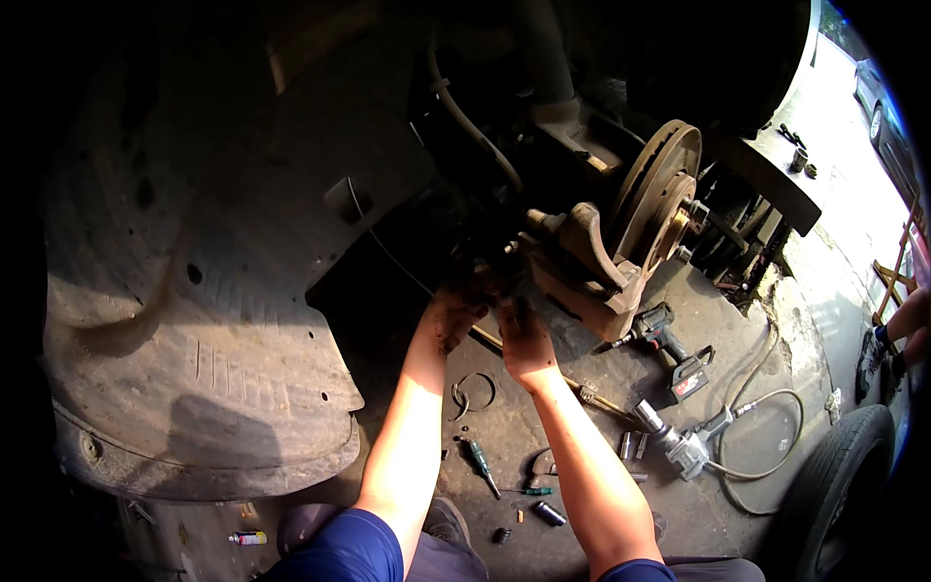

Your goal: The person works on a car's wheel assembly, using tools to adjust components. They then walk through the garage, clean their hands, and handle a rubber boot and a metal part.

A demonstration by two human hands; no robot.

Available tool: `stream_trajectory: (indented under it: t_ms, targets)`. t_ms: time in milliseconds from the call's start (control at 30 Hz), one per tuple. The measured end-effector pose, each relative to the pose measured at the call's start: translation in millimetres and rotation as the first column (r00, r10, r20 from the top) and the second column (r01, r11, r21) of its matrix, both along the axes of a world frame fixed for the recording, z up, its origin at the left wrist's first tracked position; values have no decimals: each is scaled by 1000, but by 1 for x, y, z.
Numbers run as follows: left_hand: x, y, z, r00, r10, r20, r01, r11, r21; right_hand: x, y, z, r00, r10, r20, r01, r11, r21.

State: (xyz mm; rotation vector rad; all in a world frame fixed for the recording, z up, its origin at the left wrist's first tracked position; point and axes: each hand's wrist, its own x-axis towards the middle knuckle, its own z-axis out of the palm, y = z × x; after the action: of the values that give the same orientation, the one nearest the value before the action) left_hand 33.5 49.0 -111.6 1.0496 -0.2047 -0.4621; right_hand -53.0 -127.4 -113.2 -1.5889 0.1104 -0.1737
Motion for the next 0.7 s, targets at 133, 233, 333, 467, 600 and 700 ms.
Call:
stream_trajectory:
  t_ms: [133,233,333,467,600,700]
  targets:
    - [-1,-37,-24,998,-24,55,21,999,46,-10,20,3,996,23,-83,-10,988,154]
    - [0,-28,-87,991,83,-108,-90,994,-64,-17,41,31,994,31,-105,-18,992,121]
    - [-2,-48,-101,965,110,-236,-138,985,-105,-18,35,28,993,-22,-114,12,996,-89]
    - [-23,-76,-100,947,146,-287,-167,985,-52,-18,31,31,996,-91,12,91,967,-239]
    - [-39,-78,-89,949,218,-229,-215,976,40,-21,28,26,989,-34,145,88,918,-386]
    - [-45,-59,-76,956,259,-141,-241,962,130,-18,34,17,968,-7,250,84,951,-296]
